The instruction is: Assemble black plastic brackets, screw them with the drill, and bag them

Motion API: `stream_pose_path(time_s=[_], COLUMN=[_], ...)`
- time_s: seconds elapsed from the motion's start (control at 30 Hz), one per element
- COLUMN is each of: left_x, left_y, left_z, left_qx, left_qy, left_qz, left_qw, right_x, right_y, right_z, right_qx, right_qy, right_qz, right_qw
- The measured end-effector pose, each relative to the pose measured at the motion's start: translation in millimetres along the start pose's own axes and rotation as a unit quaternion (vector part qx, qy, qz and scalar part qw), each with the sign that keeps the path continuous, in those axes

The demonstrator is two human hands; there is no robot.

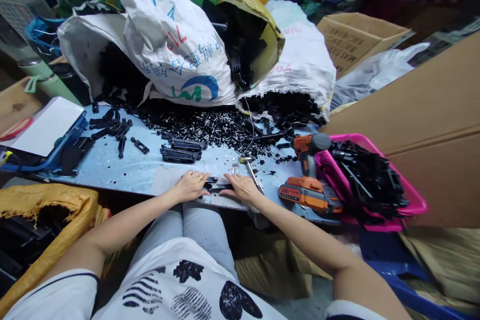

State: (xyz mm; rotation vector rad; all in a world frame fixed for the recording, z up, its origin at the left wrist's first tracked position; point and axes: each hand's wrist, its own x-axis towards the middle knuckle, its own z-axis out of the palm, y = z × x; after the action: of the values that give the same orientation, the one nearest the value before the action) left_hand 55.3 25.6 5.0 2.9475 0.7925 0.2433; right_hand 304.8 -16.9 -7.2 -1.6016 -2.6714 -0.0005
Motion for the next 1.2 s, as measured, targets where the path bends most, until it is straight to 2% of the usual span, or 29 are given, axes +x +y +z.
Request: stream_pose_path(time_s=[0.07,0.13,0.2,0.27,0.33,0.37,0.43,0.47,0.5,0.57,0.63,0.67,0.7,0.77,0.87,0.97,1.07,1.2], left_x=[-1,-6,-15,-28,-42,-48,-56,-58,-59,-58,-58,-58,-59,-61,-57,-42,-20,2], left_y=[-1,-2,0,9,25,36,59,69,78,88,86,79,69,41,-4,-35,-55,-91], left_z=[-4.3,-13.6,-29.2,-50.4,-72.9,-82.7,-96.1,-98.7,-98.4,-90.0,-74.2,-64.9,-55.4,-37.0,-15.9,-5.2,-1.7,-2.5], left_qx=[0.014,0.014,-0.004,-0.062,-0.171,-0.235,-0.343,-0.376,-0.391,-0.373,-0.313,-0.271,-0.221,-0.105,0.005,0.028,0.037,0.052], left_qy=[0.007,0.025,0.067,0.126,0.18,0.2,0.227,0.247,0.274,0.347,0.405,0.42,0.423,0.394,0.241,0.111,0.042,-0.01], left_qz=[-0.031,-0.06,-0.072,-0.045,0.008,0.028,0.056,0.058,0.053,0.031,0.025,0.034,0.046,0.053,-0.022,-0.119,-0.192,-0.205], left_qw=[0.999,0.998,0.995,0.989,0.969,0.951,0.91,0.891,0.877,0.86,0.859,0.866,0.878,0.912,0.97,0.986,0.98,0.977], right_x=[0,0,0,-2,-6,-8,-10,-9,-7,4,24,36,49,79,123,158,183,214], right_y=[-3,-10,-18,-29,-45,-55,-83,-99,-116,-146,-163,-164,-159,-135,-82,-45,-38,-46], right_z=[-7,-21,-45,-73,-96,-102,-100,-92,-80,-53,-29,-20,-15,-12,-13,-6,8,15], right_qx=[-0.016,-0.008,0.035,0.116,0.234,0.302,0.431,0.481,0.515,0.531,0.509,0.498,0.49,0.46,0.374,0.295,0.236,0.195], right_qy=[0.023,0.055,0.088,0.108,0.11,0.108,0.118,0.138,0.169,0.249,0.308,0.324,0.333,0.331,0.296,0.202,0.132,0.125], right_qz=[0.017,-0.012,-0.072,-0.151,-0.228,-0.261,-0.302,-0.296,-0.263,-0.12,0.033,0.078,0.096,0.079,0.057,0.052,0.043,0.051], right_qw=[0.999,0.998,0.993,0.976,0.939,0.911,0.842,0.814,0.798,0.801,0.803,0.8,0.8,0.82,0.877,0.933,0.962,0.972])
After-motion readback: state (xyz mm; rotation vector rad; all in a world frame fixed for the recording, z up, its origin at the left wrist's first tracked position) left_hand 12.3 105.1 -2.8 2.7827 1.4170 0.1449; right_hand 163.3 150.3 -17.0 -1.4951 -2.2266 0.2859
